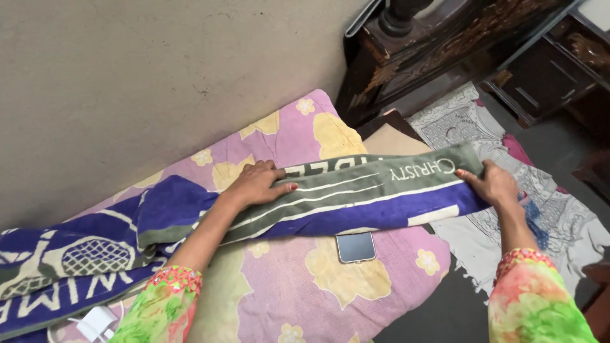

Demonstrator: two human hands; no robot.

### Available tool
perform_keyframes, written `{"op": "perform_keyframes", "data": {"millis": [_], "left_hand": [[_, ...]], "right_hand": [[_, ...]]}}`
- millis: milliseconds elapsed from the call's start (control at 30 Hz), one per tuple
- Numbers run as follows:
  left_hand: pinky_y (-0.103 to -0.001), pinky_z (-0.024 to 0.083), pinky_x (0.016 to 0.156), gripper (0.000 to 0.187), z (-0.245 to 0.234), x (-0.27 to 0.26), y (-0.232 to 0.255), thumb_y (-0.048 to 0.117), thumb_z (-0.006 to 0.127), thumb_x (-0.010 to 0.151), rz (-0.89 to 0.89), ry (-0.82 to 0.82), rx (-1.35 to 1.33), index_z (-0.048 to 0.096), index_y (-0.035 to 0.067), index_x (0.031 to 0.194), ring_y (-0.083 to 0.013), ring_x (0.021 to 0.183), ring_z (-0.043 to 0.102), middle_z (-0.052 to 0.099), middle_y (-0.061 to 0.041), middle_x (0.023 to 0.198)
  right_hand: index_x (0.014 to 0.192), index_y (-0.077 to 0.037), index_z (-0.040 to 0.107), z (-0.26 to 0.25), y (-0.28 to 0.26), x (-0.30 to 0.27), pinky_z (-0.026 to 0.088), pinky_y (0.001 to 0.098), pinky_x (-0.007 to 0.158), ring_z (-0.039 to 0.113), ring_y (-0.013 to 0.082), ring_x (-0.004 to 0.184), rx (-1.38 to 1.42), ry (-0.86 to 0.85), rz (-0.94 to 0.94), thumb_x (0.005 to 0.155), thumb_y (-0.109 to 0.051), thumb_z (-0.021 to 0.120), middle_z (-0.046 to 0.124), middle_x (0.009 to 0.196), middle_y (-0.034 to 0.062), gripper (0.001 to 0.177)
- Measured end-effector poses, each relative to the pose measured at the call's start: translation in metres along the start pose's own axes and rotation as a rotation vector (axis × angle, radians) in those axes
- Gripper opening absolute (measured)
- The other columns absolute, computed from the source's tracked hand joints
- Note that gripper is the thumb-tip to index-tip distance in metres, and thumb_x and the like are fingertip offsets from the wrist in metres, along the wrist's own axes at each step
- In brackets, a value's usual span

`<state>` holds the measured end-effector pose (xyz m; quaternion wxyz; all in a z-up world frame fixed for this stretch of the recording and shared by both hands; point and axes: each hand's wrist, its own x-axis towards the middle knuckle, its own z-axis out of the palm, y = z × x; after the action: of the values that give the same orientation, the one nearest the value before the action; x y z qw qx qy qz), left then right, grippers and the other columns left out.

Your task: The recorder folds various towels and pieces of clothing on a bed.

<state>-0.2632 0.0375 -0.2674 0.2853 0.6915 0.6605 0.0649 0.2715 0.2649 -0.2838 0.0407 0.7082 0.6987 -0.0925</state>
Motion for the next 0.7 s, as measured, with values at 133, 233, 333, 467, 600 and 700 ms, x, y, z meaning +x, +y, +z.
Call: {"op": "perform_keyframes", "data": {"millis": [133,233,333,467,600,700], "left_hand": [[-0.047,0.043,0.102,0.055,0.006,-0.006,-0.020,0.054,0.067,0.087,0.043,0.012,-0.032,0.069,0.009,0.119,-0.0319,0.122,0.055,0.063,-0.015,0.122],[-0.045,0.046,0.096,0.040,0.009,-0.013,-0.029,0.040,0.071,0.087,0.082,0.084,-0.097,0.069,0.006,0.109,-0.0330,0.115,0.060,0.067,-0.016,0.115],[-0.045,0.050,0.086,0.032,0.005,-0.016,-0.028,0.033,0.075,0.087,0.048,0.142,-0.193,0.069,0.004,0.100,-0.0348,0.101,0.066,0.070,-0.019,0.102],[-0.045,0.051,0.078,0.032,-0.010,-0.012,-0.011,0.032,0.077,0.085,-0.028,0.101,-0.333,0.069,0.003,0.095,-0.0357,0.088,0.069,0.072,-0.019,0.089],[-0.046,0.051,0.080,0.032,0.012,0.020,-0.024,0.032,0.079,0.084,-0.065,0.125,-0.321,0.069,0.004,0.095,-0.0355,0.090,0.069,0.072,-0.018,0.090],[-0.046,0.049,0.088,0.030,0.030,0.026,-0.031,0.029,0.077,0.084,-0.029,0.257,-0.239,0.068,0.005,0.101,-0.0354,0.102,0.065,0.069,-0.017,0.100]], "right_hand": [[0.123,-0.001,0.060,0.043,0.000,0.010,0.053,0.0523,0.091,0.069,0.0394,0.105,-0.023,0.052,-0.087,0.094,-0.062,0.066,0.071,0.112,0.0265,0.067],[0.120,0.001,0.059,0.045,-0.023,0.008,0.051,0.0533,0.090,0.068,0.0402,0.103,0.046,0.073,-0.087,0.098,-0.054,0.067,0.068,0.114,0.0267,0.060],[0.115,0.003,0.059,0.022,-0.033,0.004,0.050,0.0540,0.090,0.066,0.0386,0.096,0.153,0.128,-0.041,0.099,-0.048,0.068,0.067,0.107,0.0245,0.054],[0.118,0.007,0.057,-0.006,-0.019,0.032,0.049,0.0537,0.093,0.063,0.0387,0.100,0.123,0.294,-0.044,0.105,-0.043,0.070,0.065,0.110,0.0257,0.052],[0.131,0.010,0.053,-0.018,-0.048,0.055,0.046,0.0577,0.096,0.058,0.0407,0.112,-0.012,0.596,-0.126,0.088,-0.034,0.079,0.059,0.121,0.0297,0.067],[0.134,0.009,0.055,-0.019,-0.123,0.021,0.045,0.0557,0.101,0.057,0.0434,0.116,0.041,0.690,-0.414,0.086,-0.026,0.081,0.059,0.125,0.0289,0.064]]}}
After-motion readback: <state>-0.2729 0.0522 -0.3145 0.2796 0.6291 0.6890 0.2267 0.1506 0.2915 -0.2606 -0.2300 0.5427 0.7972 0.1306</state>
